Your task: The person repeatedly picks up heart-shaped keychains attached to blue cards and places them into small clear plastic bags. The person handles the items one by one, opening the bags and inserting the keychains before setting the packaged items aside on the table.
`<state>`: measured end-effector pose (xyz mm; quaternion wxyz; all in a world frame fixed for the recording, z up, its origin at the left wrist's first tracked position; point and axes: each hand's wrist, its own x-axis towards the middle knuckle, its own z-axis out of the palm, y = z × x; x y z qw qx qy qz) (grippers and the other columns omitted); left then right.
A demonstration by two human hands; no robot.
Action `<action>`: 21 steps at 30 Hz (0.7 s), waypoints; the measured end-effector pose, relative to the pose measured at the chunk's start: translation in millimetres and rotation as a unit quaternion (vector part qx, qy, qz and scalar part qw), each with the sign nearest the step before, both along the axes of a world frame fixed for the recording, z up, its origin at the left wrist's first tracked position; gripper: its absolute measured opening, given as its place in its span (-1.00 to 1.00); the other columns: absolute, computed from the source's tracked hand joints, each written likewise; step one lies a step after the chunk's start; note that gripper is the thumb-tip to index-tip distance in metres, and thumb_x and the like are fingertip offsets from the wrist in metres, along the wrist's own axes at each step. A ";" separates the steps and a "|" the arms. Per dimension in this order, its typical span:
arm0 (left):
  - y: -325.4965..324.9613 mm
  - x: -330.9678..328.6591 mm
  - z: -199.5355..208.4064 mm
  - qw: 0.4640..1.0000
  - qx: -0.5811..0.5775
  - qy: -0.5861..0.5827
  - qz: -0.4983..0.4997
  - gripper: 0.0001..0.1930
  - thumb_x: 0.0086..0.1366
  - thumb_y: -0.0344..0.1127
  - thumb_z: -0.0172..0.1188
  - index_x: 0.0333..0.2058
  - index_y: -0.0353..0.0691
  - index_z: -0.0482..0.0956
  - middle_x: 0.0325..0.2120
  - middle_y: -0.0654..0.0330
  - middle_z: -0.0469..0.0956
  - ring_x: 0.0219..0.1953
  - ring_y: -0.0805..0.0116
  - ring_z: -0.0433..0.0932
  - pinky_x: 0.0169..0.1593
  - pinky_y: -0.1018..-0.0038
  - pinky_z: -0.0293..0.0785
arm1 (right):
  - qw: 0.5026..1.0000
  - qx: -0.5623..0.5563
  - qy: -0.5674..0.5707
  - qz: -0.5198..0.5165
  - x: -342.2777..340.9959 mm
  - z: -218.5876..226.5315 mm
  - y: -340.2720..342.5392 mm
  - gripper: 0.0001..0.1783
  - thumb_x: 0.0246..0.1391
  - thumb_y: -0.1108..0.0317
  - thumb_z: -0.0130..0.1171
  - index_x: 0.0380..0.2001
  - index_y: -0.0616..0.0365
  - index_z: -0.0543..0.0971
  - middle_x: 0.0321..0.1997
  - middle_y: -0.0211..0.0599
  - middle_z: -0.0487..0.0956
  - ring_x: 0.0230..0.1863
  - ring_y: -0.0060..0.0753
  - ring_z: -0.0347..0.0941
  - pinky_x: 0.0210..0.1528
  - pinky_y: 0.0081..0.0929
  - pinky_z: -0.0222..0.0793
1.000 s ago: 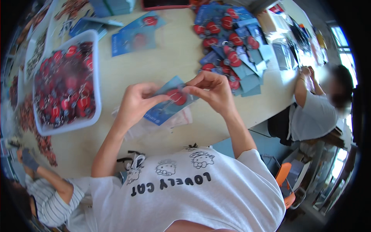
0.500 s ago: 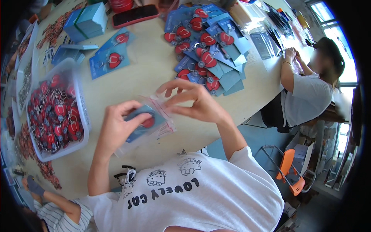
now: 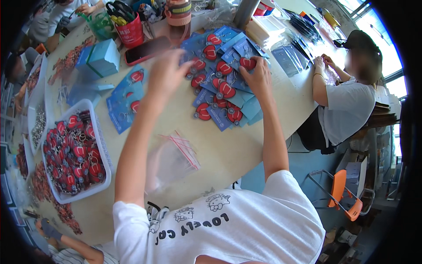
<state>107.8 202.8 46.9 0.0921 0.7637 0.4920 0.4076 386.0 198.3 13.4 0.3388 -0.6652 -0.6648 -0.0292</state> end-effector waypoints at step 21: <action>83.0 113.6 24.7 0.954 -0.152 -0.177 -0.186 -0.75 0.29 -0.29 0.18 -0.19 -0.34 0.40 -0.57 0.32 0.48 -0.55 0.67 0.36 -0.52 0.64 0.23 | 0.931 0.173 0.270 0.172 7.2 50.5 -41.4 -0.83 0.07 0.54 0.19 -0.23 0.24 0.61 -0.22 -0.33 0.63 -0.22 -0.48 0.59 -0.27 -0.59 0.50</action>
